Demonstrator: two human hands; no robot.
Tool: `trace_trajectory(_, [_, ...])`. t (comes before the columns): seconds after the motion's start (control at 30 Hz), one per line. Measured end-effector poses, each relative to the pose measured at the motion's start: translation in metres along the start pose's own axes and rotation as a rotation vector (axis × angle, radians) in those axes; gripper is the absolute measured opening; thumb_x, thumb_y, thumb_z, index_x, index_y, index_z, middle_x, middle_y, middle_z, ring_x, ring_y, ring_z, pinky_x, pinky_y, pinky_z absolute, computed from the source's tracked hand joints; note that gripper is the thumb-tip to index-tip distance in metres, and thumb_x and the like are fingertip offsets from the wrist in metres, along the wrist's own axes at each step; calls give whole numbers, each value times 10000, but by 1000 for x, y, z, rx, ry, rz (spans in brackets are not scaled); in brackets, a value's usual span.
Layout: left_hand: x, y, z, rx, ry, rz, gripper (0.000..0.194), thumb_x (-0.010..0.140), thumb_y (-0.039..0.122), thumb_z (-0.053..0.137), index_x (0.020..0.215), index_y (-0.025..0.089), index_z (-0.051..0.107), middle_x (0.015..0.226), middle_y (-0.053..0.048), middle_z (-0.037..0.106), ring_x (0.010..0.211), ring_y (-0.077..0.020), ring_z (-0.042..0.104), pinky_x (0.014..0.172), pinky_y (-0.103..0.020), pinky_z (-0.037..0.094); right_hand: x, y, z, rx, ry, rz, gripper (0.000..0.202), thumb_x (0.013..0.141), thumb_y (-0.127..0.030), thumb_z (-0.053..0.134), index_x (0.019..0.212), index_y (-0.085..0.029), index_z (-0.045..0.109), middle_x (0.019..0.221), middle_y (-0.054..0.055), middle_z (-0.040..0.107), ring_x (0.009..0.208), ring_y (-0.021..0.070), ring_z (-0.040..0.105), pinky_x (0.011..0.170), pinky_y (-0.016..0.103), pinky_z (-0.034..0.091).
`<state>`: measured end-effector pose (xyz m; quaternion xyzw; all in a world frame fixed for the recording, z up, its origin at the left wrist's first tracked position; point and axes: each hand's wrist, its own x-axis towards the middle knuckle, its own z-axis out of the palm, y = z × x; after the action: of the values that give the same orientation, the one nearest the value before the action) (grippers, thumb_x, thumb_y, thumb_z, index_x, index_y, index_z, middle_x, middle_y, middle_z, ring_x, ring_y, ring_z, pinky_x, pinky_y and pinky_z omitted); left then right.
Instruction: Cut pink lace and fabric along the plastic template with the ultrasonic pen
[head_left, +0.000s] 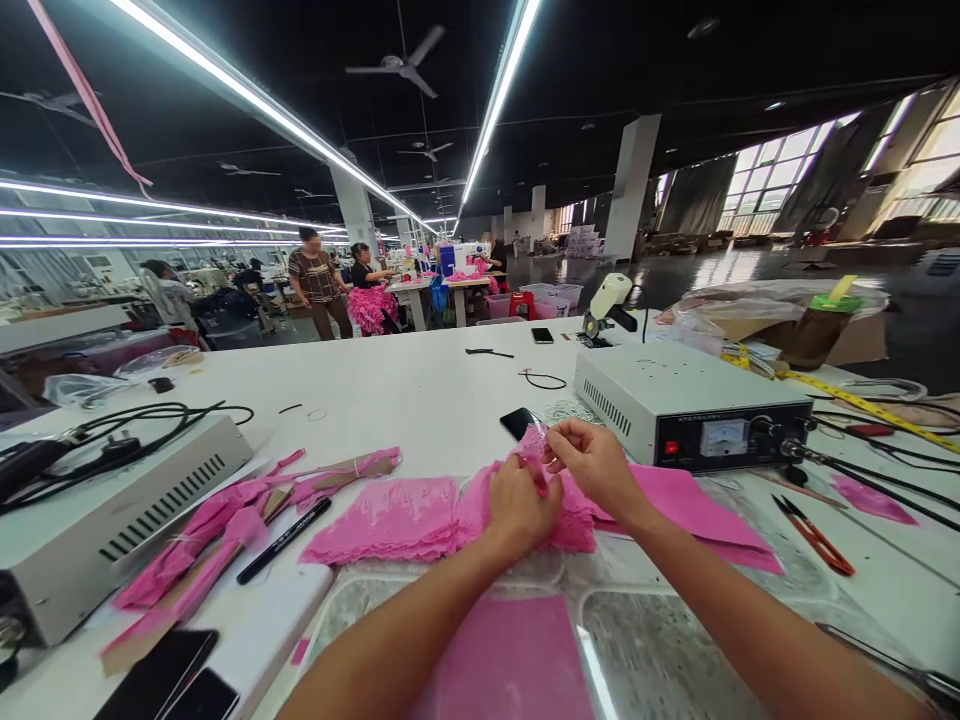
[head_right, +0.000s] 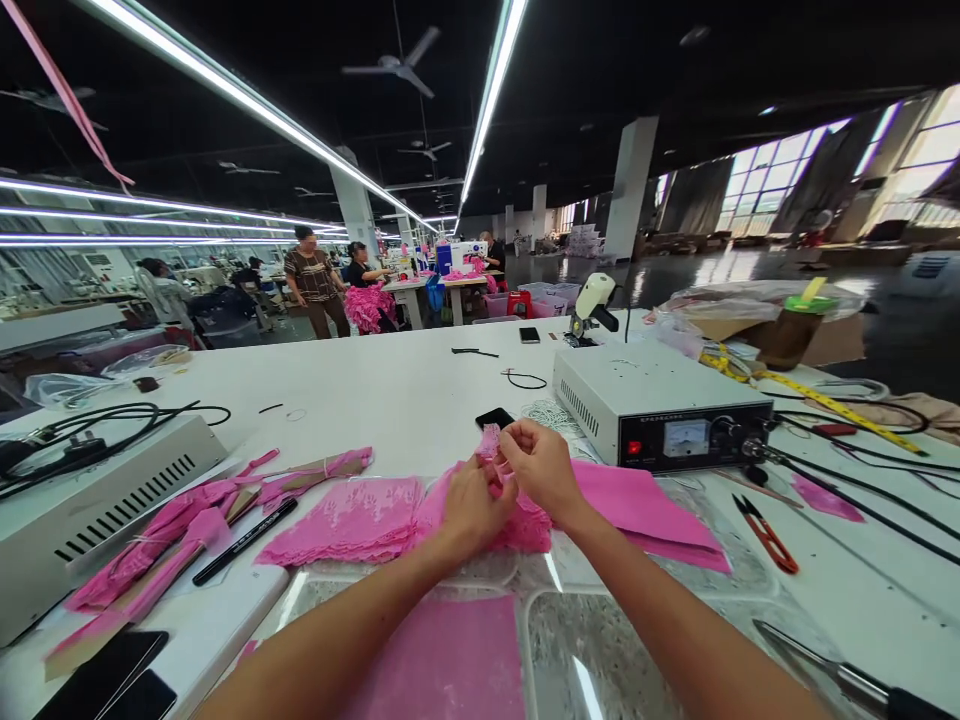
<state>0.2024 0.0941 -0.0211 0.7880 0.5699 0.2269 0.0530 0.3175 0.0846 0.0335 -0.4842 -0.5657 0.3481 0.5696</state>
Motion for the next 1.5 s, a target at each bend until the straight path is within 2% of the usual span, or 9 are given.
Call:
trace_trajectory(0.2, [14, 12, 5, -12, 77, 117, 273, 965, 345, 582, 1166, 161, 598, 1171, -83, 612, 994, -203, 627, 860, -407, 539, -9, -11, -63, 9, 308, -95, 350, 750, -546, 647, 753, -200, 590, 633, 36, 678, 579, 187, 664, 581, 327, 595])
trace_trajectory(0.33, [-6, 13, 0, -36, 82, 345, 149, 936, 283, 601, 981, 144, 634, 1014, -59, 635, 938, -195, 613, 842, -389, 517, -46, -3, -107, -56, 446, -34, 293, 734, -500, 666, 711, -215, 602, 609, 40, 684, 557, 190, 667, 543, 309, 581])
trace_trajectory(0.43, [-42, 9, -1, -68, 44, 581, 93, 855, 142, 568, 780, 161, 620, 862, -62, 634, 850, -199, 584, 819, -373, 489, -97, 17, -130, -165, 420, 85, 256, 708, -461, 682, 647, -223, 610, 503, 24, 637, 439, 180, 604, 448, 293, 517])
trace_trajectory(0.6, [-96, 5, -2, -121, -62, 923, 122, 802, 75, 519, 795, 179, 582, 754, -29, 606, 734, -177, 542, 869, -381, 466, -180, 50, -157, -605, 256, 317, 299, 798, -470, 535, 617, -238, 582, 444, -21, 543, 394, 146, 499, 414, 274, 395])
trace_trajectory(0.87, [-109, 12, -17, -149, -259, 1008, 284, 733, 52, 516, 970, 187, 595, 887, -62, 647, 829, -204, 603, 1001, -432, 423, -218, 49, -175, -867, 199, 371, 247, 753, -421, 478, 573, -270, 556, 462, -7, 566, 412, 182, 533, 443, 314, 396])
trace_trajectory(1.03, [-77, 14, -16, -171, -285, 859, 231, 867, 78, 473, 939, 201, 654, 918, -57, 674, 845, -193, 632, 862, -380, 503, -196, 40, -162, -831, 149, 194, 214, 812, -393, 505, 670, -268, 605, 521, -6, 594, 446, 173, 543, 468, 310, 407])
trace_trajectory(1.2, [0, 33, 3, -75, -283, 682, 124, 959, 196, 542, 997, 163, 656, 1021, -61, 656, 954, -203, 630, 863, -401, 522, -107, 43, -141, -777, 59, -7, 169, 825, -246, 502, 823, -233, 671, 843, 51, 715, 741, 203, 647, 681, 323, 480])
trace_trajectory(1.3, [33, 41, 13, -38, -369, 636, 281, 961, 335, 592, 1175, 153, 592, 1161, -82, 614, 981, -201, 633, 839, -399, 549, -64, 56, -135, -775, -11, -33, 186, 770, -180, 561, 882, -204, 708, 938, 77, 728, 828, 216, 656, 755, 338, 485])
trace_trajectory(1.5, [47, 41, 23, -23, -482, 611, 312, 961, 337, 590, 1217, 159, 575, 1203, -91, 600, 1008, -213, 629, 854, -413, 548, -50, 81, -140, -750, -120, -45, 180, 740, -135, 552, 760, -206, 716, 849, 50, 730, 835, 218, 644, 755, 335, 466])
